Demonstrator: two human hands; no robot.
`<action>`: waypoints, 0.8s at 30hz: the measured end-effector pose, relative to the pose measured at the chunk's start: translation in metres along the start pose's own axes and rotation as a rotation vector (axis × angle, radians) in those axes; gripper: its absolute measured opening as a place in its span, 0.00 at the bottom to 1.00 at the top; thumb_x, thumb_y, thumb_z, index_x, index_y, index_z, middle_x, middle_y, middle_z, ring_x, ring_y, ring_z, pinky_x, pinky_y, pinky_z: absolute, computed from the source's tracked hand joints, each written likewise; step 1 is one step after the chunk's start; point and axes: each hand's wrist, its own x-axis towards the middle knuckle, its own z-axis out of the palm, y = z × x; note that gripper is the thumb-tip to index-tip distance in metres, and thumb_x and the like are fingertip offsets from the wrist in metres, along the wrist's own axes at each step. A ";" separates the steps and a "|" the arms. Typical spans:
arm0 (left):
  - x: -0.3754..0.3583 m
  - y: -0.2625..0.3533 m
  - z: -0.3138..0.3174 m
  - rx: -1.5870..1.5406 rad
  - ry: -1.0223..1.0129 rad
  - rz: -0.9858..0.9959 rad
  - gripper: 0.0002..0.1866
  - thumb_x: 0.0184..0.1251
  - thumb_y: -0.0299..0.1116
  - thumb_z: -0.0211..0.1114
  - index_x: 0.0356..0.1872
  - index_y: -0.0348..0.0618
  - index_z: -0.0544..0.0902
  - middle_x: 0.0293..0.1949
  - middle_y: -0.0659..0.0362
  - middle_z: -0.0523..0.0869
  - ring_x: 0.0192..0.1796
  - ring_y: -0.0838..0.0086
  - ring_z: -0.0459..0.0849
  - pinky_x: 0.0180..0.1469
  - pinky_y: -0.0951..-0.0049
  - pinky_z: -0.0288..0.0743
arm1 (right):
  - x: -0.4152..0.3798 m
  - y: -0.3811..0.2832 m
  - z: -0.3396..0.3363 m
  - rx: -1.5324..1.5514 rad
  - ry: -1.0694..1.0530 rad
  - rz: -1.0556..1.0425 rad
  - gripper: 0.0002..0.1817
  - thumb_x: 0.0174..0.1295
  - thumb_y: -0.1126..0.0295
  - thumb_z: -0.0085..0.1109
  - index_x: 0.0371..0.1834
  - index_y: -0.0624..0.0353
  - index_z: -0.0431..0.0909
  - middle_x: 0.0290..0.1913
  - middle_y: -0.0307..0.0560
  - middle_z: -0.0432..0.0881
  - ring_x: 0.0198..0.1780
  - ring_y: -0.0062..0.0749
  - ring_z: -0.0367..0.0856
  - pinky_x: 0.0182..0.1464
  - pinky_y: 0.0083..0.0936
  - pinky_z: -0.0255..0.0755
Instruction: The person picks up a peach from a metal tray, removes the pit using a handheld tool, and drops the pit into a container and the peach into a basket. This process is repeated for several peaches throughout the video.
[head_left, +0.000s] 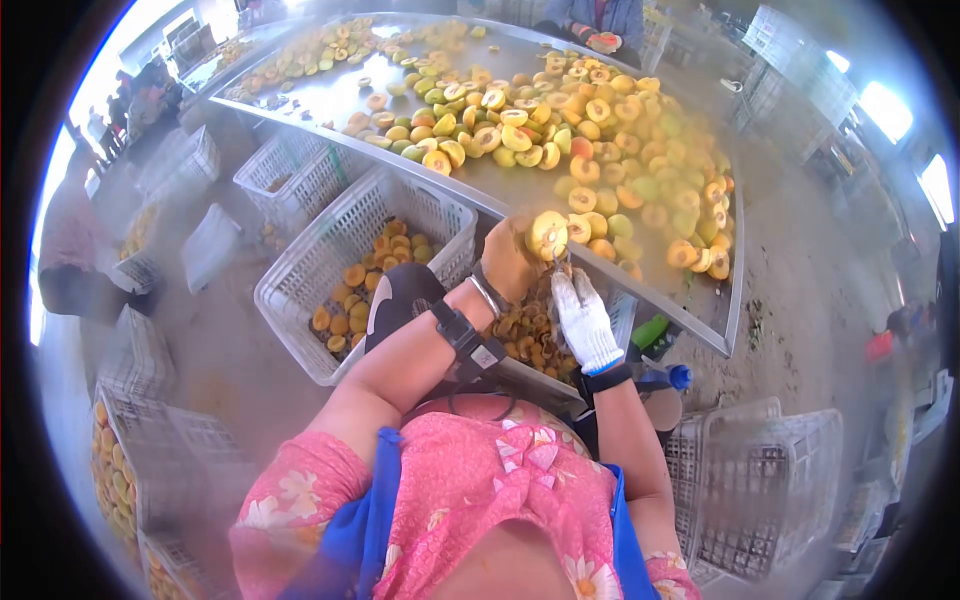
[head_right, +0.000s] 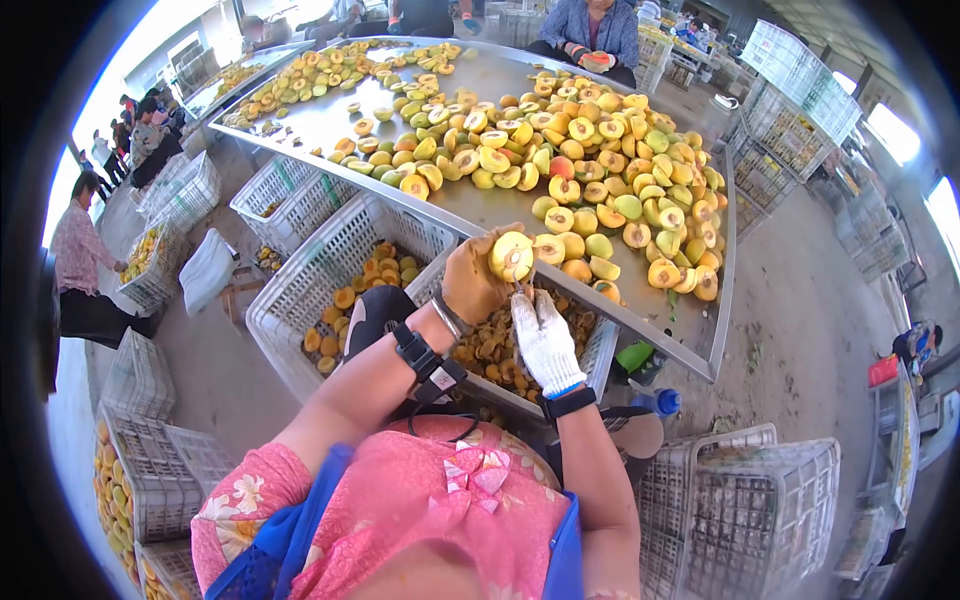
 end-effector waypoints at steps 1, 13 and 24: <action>-0.007 0.008 -0.001 0.074 -0.005 0.028 0.31 0.60 0.15 0.69 0.66 0.32 0.71 0.54 0.50 0.86 0.53 0.71 0.86 0.56 0.71 0.83 | 0.002 0.005 0.004 -0.031 0.038 -0.071 0.18 0.76 0.61 0.53 0.55 0.67 0.76 0.40 0.54 0.82 0.43 0.41 0.82 0.48 0.33 0.75; -0.028 -0.015 0.017 -0.682 0.089 -0.246 0.24 0.82 0.50 0.51 0.62 0.39 0.75 0.49 0.55 0.85 0.47 0.69 0.85 0.39 0.72 0.80 | -0.008 0.014 0.013 -0.379 0.117 -0.288 0.15 0.74 0.64 0.54 0.53 0.66 0.76 0.48 0.68 0.82 0.50 0.65 0.80 0.48 0.45 0.75; -0.029 0.036 0.006 -1.301 0.105 -0.673 0.23 0.81 0.53 0.52 0.61 0.45 0.75 0.46 0.58 0.84 0.44 0.73 0.84 0.42 0.74 0.80 | -0.012 0.013 0.014 -0.476 0.124 -0.399 0.17 0.69 0.65 0.61 0.52 0.68 0.74 0.38 0.68 0.83 0.44 0.67 0.82 0.41 0.48 0.76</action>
